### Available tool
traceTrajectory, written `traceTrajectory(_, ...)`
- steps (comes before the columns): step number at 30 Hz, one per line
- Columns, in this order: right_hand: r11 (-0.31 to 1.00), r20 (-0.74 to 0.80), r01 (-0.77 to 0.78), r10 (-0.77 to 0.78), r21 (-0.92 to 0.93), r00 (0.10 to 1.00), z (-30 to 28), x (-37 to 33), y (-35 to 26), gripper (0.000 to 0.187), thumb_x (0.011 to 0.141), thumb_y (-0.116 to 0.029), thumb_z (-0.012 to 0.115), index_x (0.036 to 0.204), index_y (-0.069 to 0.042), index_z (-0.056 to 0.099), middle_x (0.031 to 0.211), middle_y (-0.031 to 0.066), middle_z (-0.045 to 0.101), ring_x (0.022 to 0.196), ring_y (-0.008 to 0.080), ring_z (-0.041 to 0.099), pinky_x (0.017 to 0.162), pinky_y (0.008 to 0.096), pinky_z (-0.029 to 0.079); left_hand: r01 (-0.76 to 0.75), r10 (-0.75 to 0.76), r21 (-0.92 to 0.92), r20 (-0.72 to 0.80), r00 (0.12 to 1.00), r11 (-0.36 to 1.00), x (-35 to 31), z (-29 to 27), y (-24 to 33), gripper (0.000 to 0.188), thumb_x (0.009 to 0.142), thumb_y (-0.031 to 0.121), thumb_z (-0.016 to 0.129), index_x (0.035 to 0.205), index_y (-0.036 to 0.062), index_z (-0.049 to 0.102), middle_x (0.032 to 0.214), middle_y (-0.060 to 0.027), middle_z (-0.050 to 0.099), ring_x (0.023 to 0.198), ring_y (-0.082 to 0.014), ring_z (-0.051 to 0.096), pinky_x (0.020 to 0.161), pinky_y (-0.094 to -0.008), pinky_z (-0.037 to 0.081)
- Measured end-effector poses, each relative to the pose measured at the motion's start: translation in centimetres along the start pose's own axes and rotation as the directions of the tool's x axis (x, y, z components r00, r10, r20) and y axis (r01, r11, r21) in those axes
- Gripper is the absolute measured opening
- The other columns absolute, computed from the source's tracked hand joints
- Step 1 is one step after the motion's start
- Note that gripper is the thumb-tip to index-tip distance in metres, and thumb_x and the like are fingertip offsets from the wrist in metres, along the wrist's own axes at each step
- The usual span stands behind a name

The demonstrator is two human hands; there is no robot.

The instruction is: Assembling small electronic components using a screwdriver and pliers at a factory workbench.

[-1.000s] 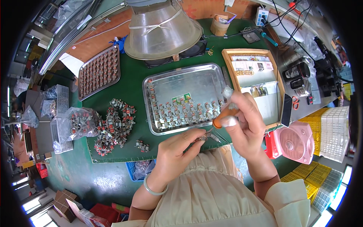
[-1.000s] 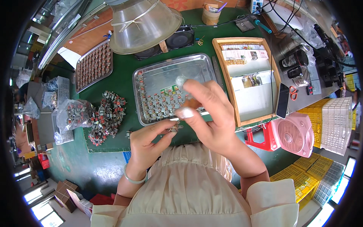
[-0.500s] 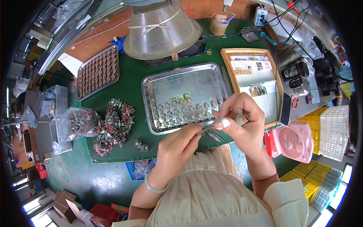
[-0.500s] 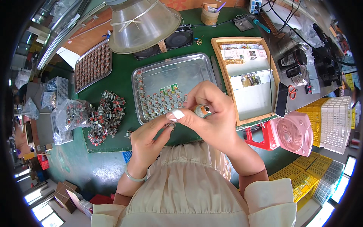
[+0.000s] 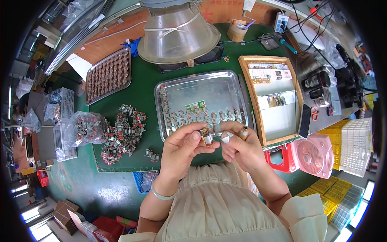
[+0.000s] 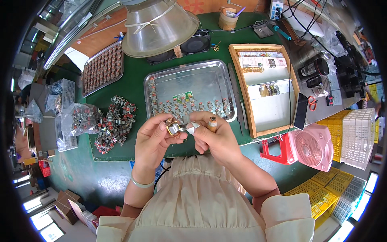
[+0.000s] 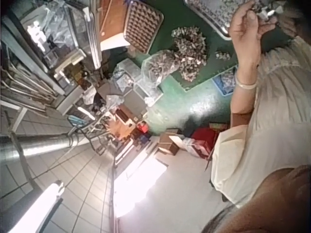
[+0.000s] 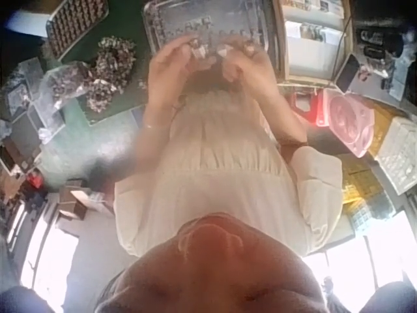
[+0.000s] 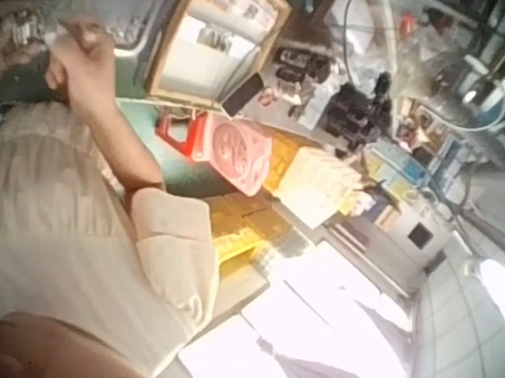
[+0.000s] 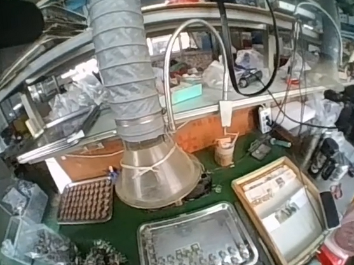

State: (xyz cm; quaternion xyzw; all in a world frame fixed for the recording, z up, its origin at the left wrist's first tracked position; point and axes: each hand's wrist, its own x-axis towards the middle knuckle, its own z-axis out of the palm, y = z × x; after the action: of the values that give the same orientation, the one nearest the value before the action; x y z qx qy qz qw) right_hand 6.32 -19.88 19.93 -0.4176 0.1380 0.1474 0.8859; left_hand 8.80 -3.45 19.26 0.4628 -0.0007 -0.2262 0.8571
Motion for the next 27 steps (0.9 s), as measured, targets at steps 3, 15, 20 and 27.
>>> traceTrajectory(3, 0.996, 0.005, 0.051, -0.052, 0.079, 0.999, 0.5, 0.4, 0.0, 0.023, 0.08, -0.009, 0.058, 0.098, 0.002, 0.049, 0.063, 0.0013, 0.046, 0.046, 0.0061, 0.039, 0.04, 0.0219, 0.035, 0.021, -0.02, -0.061, 0.013, 1.0, 0.998, -0.1, 0.2, 0.1, 0.027, 0.088, 0.014, 0.044, 0.109, -0.003, 0.048, 0.093, -0.0165, 0.059, 0.078, -0.0298, 0.062, 0.064, -0.032, 0.055)
traceTrajectory(15, 0.982, -0.051, 0.181, -0.178, 0.058, 0.983, 0.7, 0.1, 0.6, 0.02, 0.078, -0.005, 0.058, 0.095, 0.002, 0.051, 0.062, 0.0021, 0.049, 0.048, 0.0066, 0.041, 0.04, 0.0234, 0.036, 0.048, -0.047, -0.049, 0.015, 0.999, 0.998, -0.6, 0.5, 0.2, 0.026, 0.089, 0.012, 0.043, 0.109, -0.0042, 0.047, 0.094, -0.017, 0.059, 0.077, -0.0295, 0.062, 0.065, -0.0323, 0.055)
traceTrajectory(20, 0.983, -0.065, 0.181, -0.178, 0.044, 0.982, 0.2, -0.3, 0.2, 0.02, 0.078, -0.005, 0.059, 0.095, 0.001, 0.052, 0.059, 0.0011, 0.047, 0.046, 0.0064, 0.039, 0.04, 0.0235, 0.036, 0.065, -0.062, -0.083, 0.039, 0.997, 0.994, -0.8, 0.8, 0.4, 0.028, 0.088, 0.014, 0.046, 0.109, -0.0036, 0.048, 0.093, -0.015, 0.058, 0.078, -0.0276, 0.062, 0.066, -0.0314, 0.055)
traceTrajectory(27, 0.978, -0.04, 0.208, -0.207, 0.03, 0.978, -0.1, -0.9, -0.3, 0.014, 0.081, -0.011, 0.051, 0.091, 0.0, 0.05, 0.057, 0.002, 0.043, 0.047, 0.009, 0.04, 0.042, 0.025, 0.035, 0.081, -0.079, -0.099, 0.03, 0.996, 0.992, -0.9, 1.0, 0.6, 0.028, 0.088, 0.015, 0.047, 0.109, -0.003, 0.049, 0.087, -0.0111, 0.058, 0.078, -0.0258, 0.062, 0.068, -0.03, 0.054)
